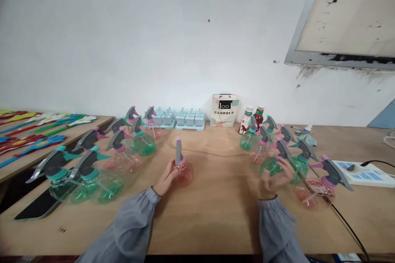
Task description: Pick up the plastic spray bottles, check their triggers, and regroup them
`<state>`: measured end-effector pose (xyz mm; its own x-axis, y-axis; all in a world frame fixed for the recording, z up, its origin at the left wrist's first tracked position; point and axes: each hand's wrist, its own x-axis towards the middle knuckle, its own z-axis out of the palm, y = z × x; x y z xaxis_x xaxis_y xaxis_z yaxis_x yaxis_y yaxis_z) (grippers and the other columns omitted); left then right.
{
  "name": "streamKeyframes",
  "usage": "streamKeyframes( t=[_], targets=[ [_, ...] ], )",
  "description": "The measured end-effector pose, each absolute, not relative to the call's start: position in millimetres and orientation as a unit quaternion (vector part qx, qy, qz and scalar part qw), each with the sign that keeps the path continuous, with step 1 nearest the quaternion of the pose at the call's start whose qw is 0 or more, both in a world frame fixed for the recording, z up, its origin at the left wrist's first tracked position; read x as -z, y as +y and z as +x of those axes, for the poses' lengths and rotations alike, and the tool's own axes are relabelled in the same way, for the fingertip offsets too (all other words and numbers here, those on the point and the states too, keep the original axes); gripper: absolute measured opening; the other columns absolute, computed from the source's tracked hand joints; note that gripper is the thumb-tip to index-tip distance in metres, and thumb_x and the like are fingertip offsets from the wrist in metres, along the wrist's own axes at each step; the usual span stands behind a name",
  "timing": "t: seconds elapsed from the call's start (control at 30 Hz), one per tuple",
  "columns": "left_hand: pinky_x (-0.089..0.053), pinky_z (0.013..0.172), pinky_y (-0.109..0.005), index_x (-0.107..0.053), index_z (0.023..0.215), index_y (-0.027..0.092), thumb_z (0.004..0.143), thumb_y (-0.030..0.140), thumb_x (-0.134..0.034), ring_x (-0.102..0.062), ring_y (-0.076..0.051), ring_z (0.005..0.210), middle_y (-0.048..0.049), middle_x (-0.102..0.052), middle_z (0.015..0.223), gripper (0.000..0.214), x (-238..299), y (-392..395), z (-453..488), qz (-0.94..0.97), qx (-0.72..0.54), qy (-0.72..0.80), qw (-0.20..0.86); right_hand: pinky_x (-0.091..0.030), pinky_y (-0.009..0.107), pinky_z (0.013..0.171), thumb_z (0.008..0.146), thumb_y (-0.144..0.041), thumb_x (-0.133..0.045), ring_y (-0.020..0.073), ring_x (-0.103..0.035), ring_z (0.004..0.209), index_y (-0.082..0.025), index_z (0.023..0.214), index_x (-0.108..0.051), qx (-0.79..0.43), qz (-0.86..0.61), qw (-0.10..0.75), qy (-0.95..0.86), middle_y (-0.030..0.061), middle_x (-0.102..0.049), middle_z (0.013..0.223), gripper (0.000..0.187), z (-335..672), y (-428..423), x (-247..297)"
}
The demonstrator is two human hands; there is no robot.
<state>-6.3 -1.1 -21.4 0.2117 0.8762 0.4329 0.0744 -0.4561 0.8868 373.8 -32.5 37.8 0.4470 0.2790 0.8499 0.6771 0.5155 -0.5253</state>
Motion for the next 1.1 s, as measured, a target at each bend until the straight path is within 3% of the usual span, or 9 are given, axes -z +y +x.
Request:
streamKeyframes(
  t=[0.1,0.2,0.3,0.4,0.57,0.67,0.73,0.97,1.1],
  targets=[
    [-0.024,0.126,-0.049,-0.036,0.152,0.02,0.095,0.052,-0.051,-0.037,-0.028,0.148,-0.0138,-0.043,0.157,0.067,22.8,-4.0,2.6,0.739,-0.47,0.321,0.361,-0.044,0.061,0.106,0.086,-0.042,-0.062,0.0327,-0.061,0.118,-0.023,0.12,-0.058,0.063,-0.434,0.615,-0.655,0.0129,-0.063,0.12,0.039,313.5,-34.3,-38.3],
    [-0.024,0.126,-0.05,-0.025,0.158,0.021,0.095,0.048,-0.055,-0.031,-0.029,0.151,-0.0134,-0.034,0.163,0.075,20.0,-6.8,10.0,0.803,-0.421,0.282,0.315,-0.042,0.053,0.113,0.085,-0.043,-0.067,0.031,-0.052,0.134,-0.023,0.142,-0.046,-0.102,-0.411,0.506,-0.752,0.0163,-0.054,0.143,0.064,259.6,-31.1,-42.0],
    [-0.031,0.123,-0.05,-0.025,0.159,0.024,0.093,0.05,-0.058,-0.038,-0.029,0.148,-0.0144,-0.038,0.161,0.078,18.0,-9.5,17.4,0.833,-0.406,0.263,0.27,-0.036,0.052,0.118,0.078,-0.046,-0.075,0.0315,-0.042,0.144,-0.023,0.152,-0.033,-0.211,-0.387,0.476,-0.761,0.0164,-0.043,0.155,0.088,225.5,-25.4,-46.5],
    [-0.039,0.118,-0.051,-0.032,0.155,0.024,0.089,0.056,-0.062,-0.046,-0.03,0.143,-0.0168,-0.047,0.154,0.08,17.9,-13.6,24.0,0.85,-0.408,0.26,0.209,-0.04,0.049,0.115,0.08,-0.042,-0.072,0.0291,-0.047,0.139,-0.024,0.153,-0.031,-0.286,-0.356,0.49,-0.742,0.0147,-0.043,0.154,0.086,207.0,-20.4,-52.2],
    [-0.039,0.114,-0.058,-0.046,0.14,0.023,0.082,0.052,-0.071,-0.05,-0.036,0.137,-0.0184,-0.054,0.143,0.069,10.9,-31.5,-2.2,0.783,-0.514,0.35,0.027,-0.054,0.039,0.09,0.081,-0.027,-0.064,0.0229,-0.065,0.096,-0.028,0.13,-0.058,-0.366,-0.357,0.511,-0.69,0.0048,-0.069,0.102,0.05,196.9,-12.5,-59.3],
    [-0.032,0.115,-0.065,-0.042,0.135,0.025,0.081,0.039,-0.07,-0.04,-0.04,0.141,-0.0173,-0.043,0.146,0.062,-1.6,-48.3,-53.1,0.559,-0.633,0.484,-0.23,-0.049,0.031,0.06,0.074,-0.019,-0.062,0.0153,-0.05,0.058,-0.029,0.115,-0.065,-0.416,-0.356,0.516,-0.658,-0.0043,-0.056,0.065,0.042,202.5,-7.3,-59.7],
    [-0.033,0.113,-0.069,-0.041,0.135,0.026,0.074,0.039,-0.075,-0.037,-0.043,0.14,-0.0162,-0.038,0.147,0.072,-11.9,-59.0,-91.6,0.406,-0.638,0.524,-0.392,-0.045,0.029,0.056,0.07,-0.018,-0.061,0.0135,-0.044,0.054,-0.029,0.107,-0.067,-0.423,-0.357,0.526,-0.646,-0.0058,-0.052,0.061,0.038,209.7,-3.8,-60.2],
    [-0.041,0.105,-0.067,-0.041,0.143,0.024,0.073,0.062,-0.072,-0.06,-0.04,0.119,-0.0126,-0.062,0.124,0.086,-28.8,-78.8,-152.8,0.391,-0.55,0.708,-0.209,-0.05,0.04,0.09,0.065,-0.029,-0.072,0.0226,-0.064,0.09,-0.03,0.107,-0.07,-0.44,-0.402,0.558,-0.577,-0.0009,-0.072,0.086,0.041,232.1,6.5,-66.2],
    [-0.05,0.093,-0.055,-0.042,0.141,0.013,0.071,0.06,-0.07,-0.065,-0.033,0.102,-0.0137,-0.065,0.108,0.089,-23.6,-77.4,-151.0,0.397,-0.569,0.701,-0.164,-0.055,0.043,0.089,0.064,-0.039,-0.076,0.0282,-0.071,0.098,-0.025,0.117,-0.068,-0.573,-0.381,0.533,-0.493,0.0042,-0.077,0.09,0.056,237.6,5.5,-72.1]
  ],
)
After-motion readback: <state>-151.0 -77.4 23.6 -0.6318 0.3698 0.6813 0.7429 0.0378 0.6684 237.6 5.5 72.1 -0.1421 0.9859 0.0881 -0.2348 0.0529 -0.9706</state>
